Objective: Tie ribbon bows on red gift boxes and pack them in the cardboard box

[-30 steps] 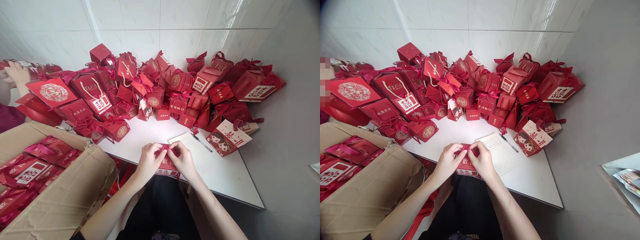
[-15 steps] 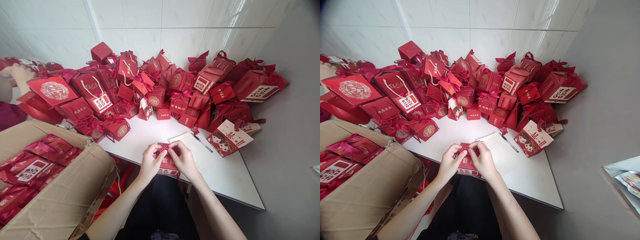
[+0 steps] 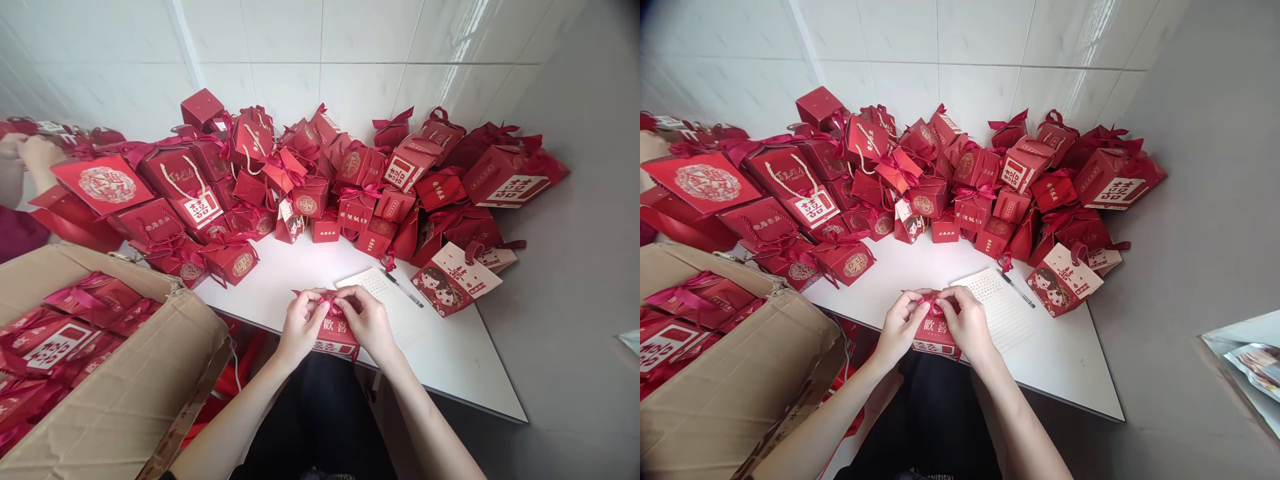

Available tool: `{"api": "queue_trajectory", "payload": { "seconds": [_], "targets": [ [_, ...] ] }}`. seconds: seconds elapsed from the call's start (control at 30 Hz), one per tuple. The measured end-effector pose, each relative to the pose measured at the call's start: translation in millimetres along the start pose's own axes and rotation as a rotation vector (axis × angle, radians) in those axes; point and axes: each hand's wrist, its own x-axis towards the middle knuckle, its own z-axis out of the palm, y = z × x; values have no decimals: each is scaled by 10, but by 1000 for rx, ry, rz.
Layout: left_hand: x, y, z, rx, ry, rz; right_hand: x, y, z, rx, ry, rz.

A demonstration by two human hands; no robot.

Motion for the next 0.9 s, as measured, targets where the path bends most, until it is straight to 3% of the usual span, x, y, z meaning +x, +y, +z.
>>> {"api": "queue_trajectory", "payload": {
  "seconds": [0.13,0.33,0.53,0.67,0.9],
  "targets": [
    [-7,17,-1,-42,38,-69,-96,-9,-39,-59,67,-69],
    [-13,0,-1,-26,31,-58,-204,-41,-38,-181,47,-110],
    [-21,2,-69,148,55,49,-174,-110,-68,-200,-20,-99],
    [-44,5,-154,318,77,171,-184,-153,-144,-261,-75,-171],
    [-141,-21,-242,507,72,243,-266,-220,-327,-595,-92,-264]
  ]
}}
